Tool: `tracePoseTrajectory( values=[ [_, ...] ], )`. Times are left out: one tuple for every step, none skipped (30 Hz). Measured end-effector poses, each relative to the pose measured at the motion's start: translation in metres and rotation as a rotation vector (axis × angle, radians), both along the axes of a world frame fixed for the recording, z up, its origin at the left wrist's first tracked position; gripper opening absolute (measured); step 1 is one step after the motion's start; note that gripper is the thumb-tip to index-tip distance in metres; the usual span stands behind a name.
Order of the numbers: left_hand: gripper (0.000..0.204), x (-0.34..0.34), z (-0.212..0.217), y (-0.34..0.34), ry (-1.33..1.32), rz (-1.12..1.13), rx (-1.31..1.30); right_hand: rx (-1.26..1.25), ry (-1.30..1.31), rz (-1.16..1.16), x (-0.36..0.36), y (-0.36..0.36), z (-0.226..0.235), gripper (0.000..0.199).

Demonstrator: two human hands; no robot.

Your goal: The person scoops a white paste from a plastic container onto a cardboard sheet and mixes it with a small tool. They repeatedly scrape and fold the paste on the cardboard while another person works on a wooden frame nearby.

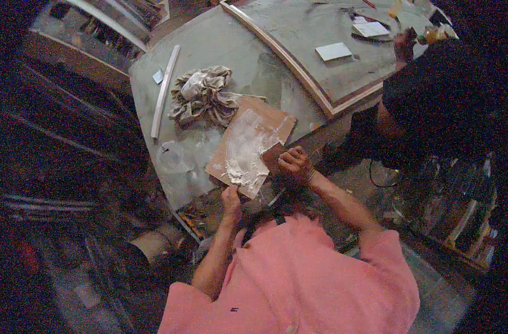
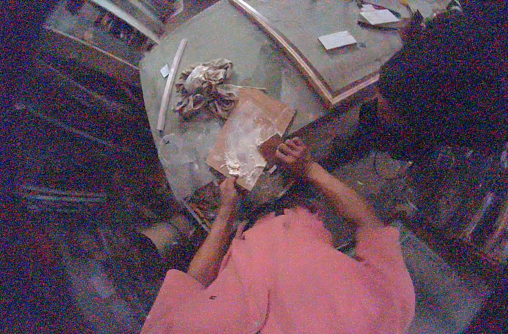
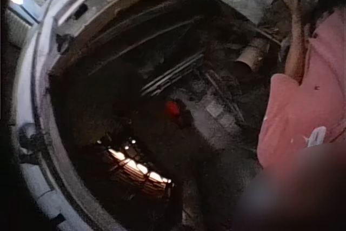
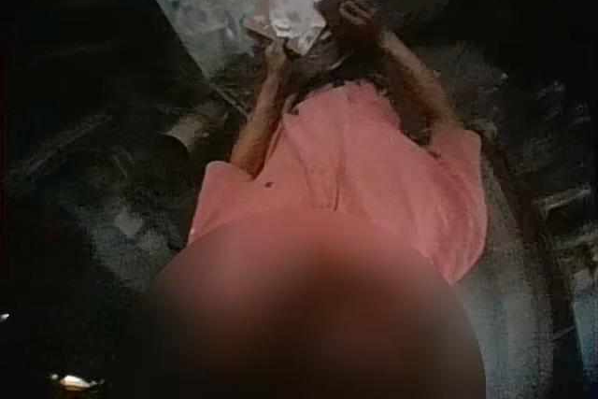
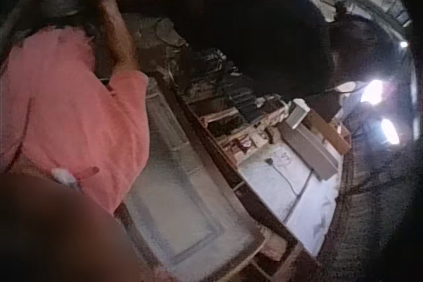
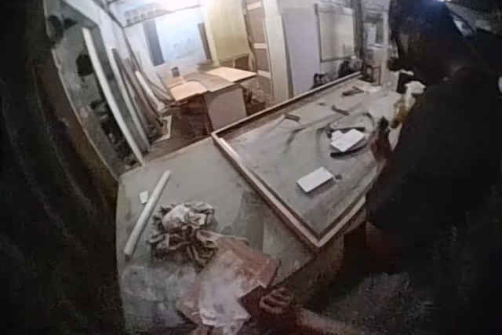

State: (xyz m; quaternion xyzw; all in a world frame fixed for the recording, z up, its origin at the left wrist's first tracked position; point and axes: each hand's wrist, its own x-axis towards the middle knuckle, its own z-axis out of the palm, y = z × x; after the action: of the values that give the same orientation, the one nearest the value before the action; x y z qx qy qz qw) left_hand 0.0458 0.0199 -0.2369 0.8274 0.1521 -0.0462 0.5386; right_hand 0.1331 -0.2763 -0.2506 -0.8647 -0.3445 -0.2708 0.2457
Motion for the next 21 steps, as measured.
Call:
tracePoseTrajectory(
  values=[
    [0.033, 0.002, 0.003, -0.002, 0.068, 0.065, -0.061, -0.010, 0.006, -0.014, -0.003, 0.002, -0.005, 0.019],
    [0.033, 0.003, 0.005, -0.003, 0.096, 0.119, -0.112, 0.017, -0.022, 0.005, -0.007, 0.003, -0.009, 0.019],
    [0.033, 0.005, 0.008, -0.004, 0.111, 0.111, -0.106, 0.024, -0.026, 0.018, -0.012, 0.004, -0.013, 0.019],
    [0.033, 0.007, 0.010, -0.005, 0.087, 0.093, -0.093, 0.041, -0.060, 0.035, -0.017, 0.003, -0.016, 0.019],
    [0.033, 0.008, 0.014, -0.006, 0.099, 0.080, -0.010, 0.045, -0.029, 0.039, -0.022, 0.003, -0.019, 0.019],
    [0.033, 0.010, 0.019, -0.008, 0.045, 0.060, -0.088, 0.060, -0.030, 0.043, -0.027, 0.002, -0.023, 0.019],
    [0.033, 0.011, 0.024, -0.009, 0.028, 0.044, -0.101, 0.082, -0.031, 0.041, -0.033, 0.000, -0.026, 0.019],
    [0.034, 0.012, 0.031, -0.011, 0.105, 0.031, 0.001, 0.034, -0.015, 0.059, -0.039, -0.002, -0.030, 0.019],
    [0.035, 0.013, 0.037, -0.013, 0.071, 0.033, -0.027, 0.002, 0.000, 0.065, -0.047, -0.005, -0.034, 0.018],
    [0.035, 0.013, 0.044, -0.019, 0.119, 0.042, 0.057, -0.062, 0.058, 0.069, -0.053, -0.012, -0.036, 0.018],
    [0.036, 0.013, 0.048, -0.024, 0.126, 0.061, 0.178, -0.013, 0.032, 0.020, -0.063, -0.019, -0.038, 0.018],
    [0.036, 0.013, 0.050, -0.033, 0.167, 0.140, -0.040, 0.005, 0.034, -0.039, -0.076, -0.027, -0.039, 0.018],
    [0.037, 0.014, 0.050, -0.037, 0.185, 0.232, -0.230, 0.025, -0.028, -0.065, -0.087, -0.031, -0.041, 0.018],
    [0.038, 0.009, 0.043, -0.048, 0.207, 0.320, -0.469, 0.112, 0.110, -0.129, -0.096, -0.049, -0.040, 0.018],
    [0.037, 0.008, 0.034, -0.051, 0.190, 0.266, -0.443, 0.227, 0.283, -0.232, -0.101, -0.055, -0.042, 0.017],
    [0.036, 0.004, 0.029, -0.049, 0.156, 0.176, -0.388, 0.399, 0.412, -0.344, -0.106, -0.055, -0.042, 0.016],
    [0.035, 0.004, 0.021, -0.045, 0.153, 0.122, -0.333, 0.615, 0.465, -0.442, -0.107, -0.054, -0.041, 0.015],
    [0.035, 0.002, 0.013, -0.040, 0.148, 0.070, -0.277, 0.756, 0.651, -0.489, -0.109, -0.053, -0.040, 0.014],
    [0.035, 0.008, 0.006, -0.028, 0.161, 0.051, -0.215, 0.935, 0.777, -0.521, -0.104, -0.046, -0.039, 0.014],
    [0.034, 0.010, -0.001, -0.021, 0.152, 0.057, -0.121, 1.122, 0.941, -0.530, -0.101, -0.041, -0.038, 0.014],
    [0.034, 0.013, -0.007, -0.015, 0.059, -0.055, 0.017, 1.234, 0.972, -0.526, -0.099, -0.036, -0.038, 0.014]
  ],
)
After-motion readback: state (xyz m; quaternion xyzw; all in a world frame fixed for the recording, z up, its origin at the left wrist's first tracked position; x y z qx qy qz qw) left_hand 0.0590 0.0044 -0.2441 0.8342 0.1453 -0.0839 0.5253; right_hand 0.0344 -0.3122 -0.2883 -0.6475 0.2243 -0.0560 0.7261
